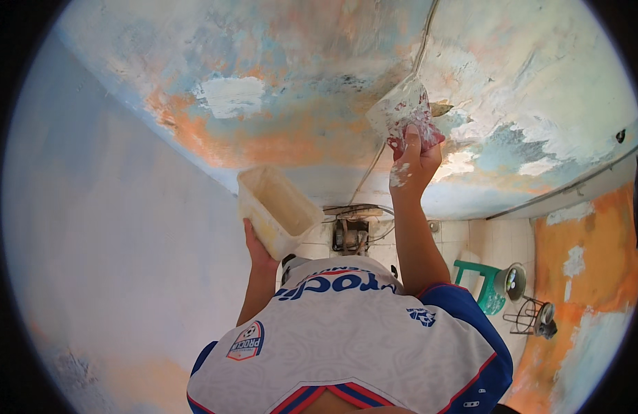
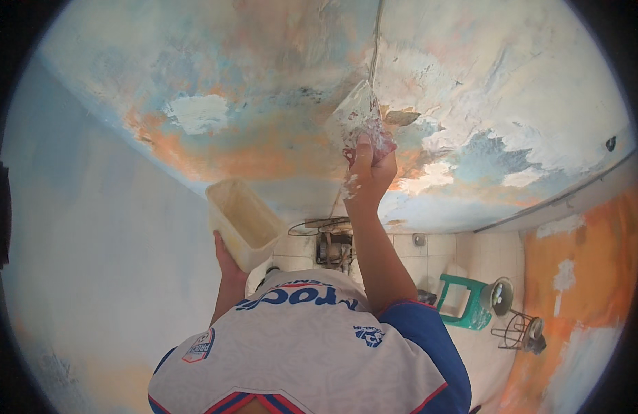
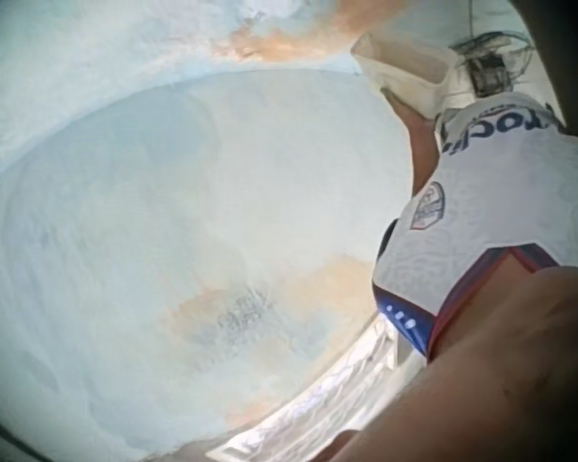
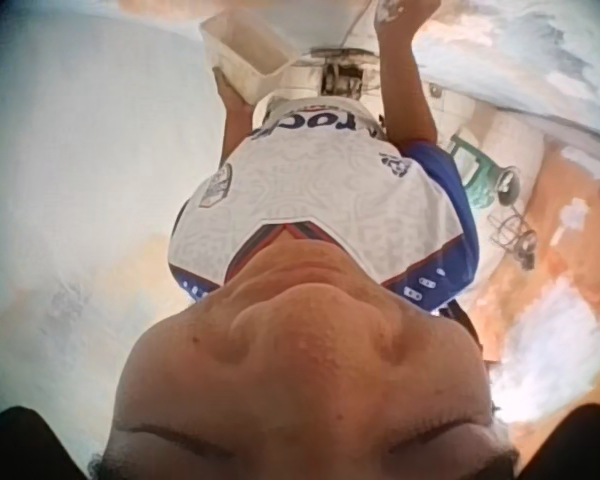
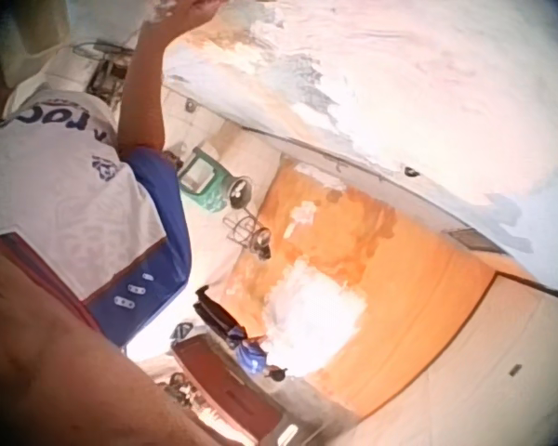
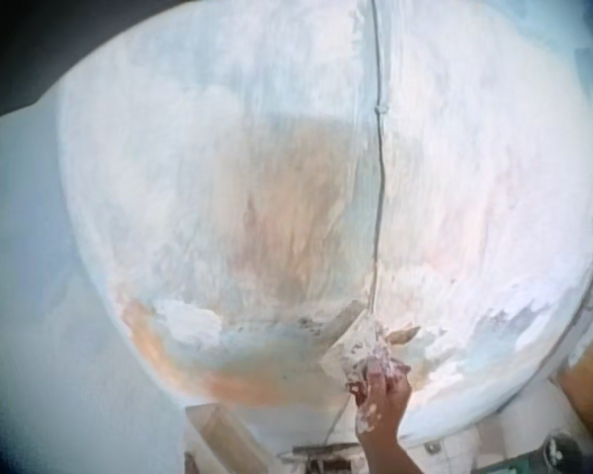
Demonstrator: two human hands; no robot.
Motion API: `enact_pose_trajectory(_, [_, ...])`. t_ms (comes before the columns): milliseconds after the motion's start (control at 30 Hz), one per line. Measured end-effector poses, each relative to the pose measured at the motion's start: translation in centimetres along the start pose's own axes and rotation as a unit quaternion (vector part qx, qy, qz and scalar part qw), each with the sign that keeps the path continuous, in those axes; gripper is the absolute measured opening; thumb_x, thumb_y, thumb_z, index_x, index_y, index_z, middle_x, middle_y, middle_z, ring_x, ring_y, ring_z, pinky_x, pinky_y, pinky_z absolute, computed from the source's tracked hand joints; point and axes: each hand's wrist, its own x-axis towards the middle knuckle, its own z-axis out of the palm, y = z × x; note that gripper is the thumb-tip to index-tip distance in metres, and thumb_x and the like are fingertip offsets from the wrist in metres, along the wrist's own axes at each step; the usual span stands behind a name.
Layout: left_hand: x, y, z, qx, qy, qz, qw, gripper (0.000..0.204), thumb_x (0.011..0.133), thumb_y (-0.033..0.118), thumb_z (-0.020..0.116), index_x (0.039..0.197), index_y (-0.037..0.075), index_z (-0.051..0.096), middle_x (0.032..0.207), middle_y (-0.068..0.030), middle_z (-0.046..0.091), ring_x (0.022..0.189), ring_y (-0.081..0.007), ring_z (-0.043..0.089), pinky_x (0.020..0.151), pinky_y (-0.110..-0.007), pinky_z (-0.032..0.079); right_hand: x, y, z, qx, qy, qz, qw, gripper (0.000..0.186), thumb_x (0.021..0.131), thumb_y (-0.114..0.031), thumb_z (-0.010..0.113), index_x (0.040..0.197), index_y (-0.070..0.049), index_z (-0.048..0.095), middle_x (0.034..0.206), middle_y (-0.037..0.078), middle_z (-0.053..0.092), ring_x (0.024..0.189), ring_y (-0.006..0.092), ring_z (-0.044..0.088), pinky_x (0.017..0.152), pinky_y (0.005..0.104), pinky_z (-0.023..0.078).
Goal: The person applies plaster to a damaged indoor wall using a spreader, scraping white material from a plastic container and smoothing it across the wall surface.
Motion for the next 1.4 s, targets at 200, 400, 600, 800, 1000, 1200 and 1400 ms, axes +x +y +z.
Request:
enact_pose_trajectory(200, [4.5,3.5,0.1,0.023,-0.046,-0.069,0.996,0.065,0.106,0.055,0.03,0.154,0.01,0.032,0.15,-0.0116,0.045,0.137,-0.0319,0.046,0.112,-0.05,0.042,-1.6,2.6,4.9,-0.397,0.042,-0.377,0.836,0.029,0.096,0.0,0.054,0.124,0.008,0.057,0.105,0.017,0.056,0.086,0.0219,0.057,0.073,0.0305,0.048])
enact_pose_trajectory(400, [7.0,7.6,-2.7,0.055,-0.066,-0.166,0.982,0.065,0.106,0.056,0.03,0.151,0.01,0.037,0.147,-0.0128,0.05,0.133,-0.0311,0.051,0.11,-0.047,0.044,-3.8,5.7,8.1,-0.411,0.081,-0.37,0.829,0.029,0.095,0.004,0.053,0.123,0.008,0.06,0.114,0.02,0.056,0.099,0.0299,0.058,0.08,0.0341,0.049])
enact_pose_trajectory(600, [9.8,12.3,-5.7,0.032,-0.096,-0.188,0.977,0.065,0.106,0.056,0.029,0.149,0.009,0.042,0.144,-0.0138,0.054,0.129,-0.0311,0.055,0.108,-0.046,0.047,-4.6,8.8,12.6,-0.487,0.105,-0.389,0.775,0.032,0.101,-0.002,0.051,0.131,0.008,0.057,0.118,0.02,0.055,0.106,0.0316,0.06,0.091,0.0393,0.05])
enact_pose_trajectory(800, [10.2,17.1,-6.7,0.016,-0.159,-0.169,0.973,0.067,0.106,0.057,0.026,0.151,0.01,0.04,0.147,-0.0142,0.051,0.129,-0.0314,0.056,0.107,-0.047,0.048,-6.0,19.0,18.8,-0.569,0.067,-0.383,0.724,0.043,0.09,-0.009,0.062,0.133,-0.004,0.061,0.134,0.012,0.059,0.125,0.0343,0.051,0.098,0.0527,0.036])
enact_pose_trajectory(1000, [10.0,21.3,-7.9,0.028,-0.138,-0.118,0.983,0.067,0.106,0.058,0.028,0.152,0.011,0.038,0.147,-0.0132,0.051,0.13,-0.031,0.055,0.107,-0.047,0.048,-10.2,20.5,18.9,-0.547,-0.085,-0.397,0.732,0.043,0.088,-0.006,0.064,0.13,0.001,0.062,0.121,0.019,0.059,0.111,0.0355,0.054,0.095,0.0496,0.039])
enact_pose_trajectory(1200, [10.7,22.8,-11.2,0.022,-0.158,-0.121,0.98,0.065,0.106,0.057,0.03,0.151,0.011,0.041,0.145,-0.011,0.053,0.13,-0.0298,0.054,0.107,-0.046,0.048,-4.3,14.6,17.6,-0.48,0.157,-0.387,0.771,0.03,0.097,-0.007,0.056,0.125,0.0,0.064,0.119,0.025,0.06,0.11,0.0407,0.058,0.096,0.0527,0.045])
enact_pose_trajectory(1400, [11.6,22.9,-11.2,0.007,-0.125,-0.109,0.986,0.064,0.106,0.056,0.033,0.15,0.01,0.042,0.145,-0.0107,0.053,0.129,-0.029,0.055,0.106,-0.045,0.048,-11.1,18.0,21.8,-0.415,-0.144,-0.382,0.813,0.026,0.095,-0.004,0.054,0.118,-0.005,0.066,0.109,0.018,0.066,0.102,0.0325,0.063,0.091,0.0501,0.045])
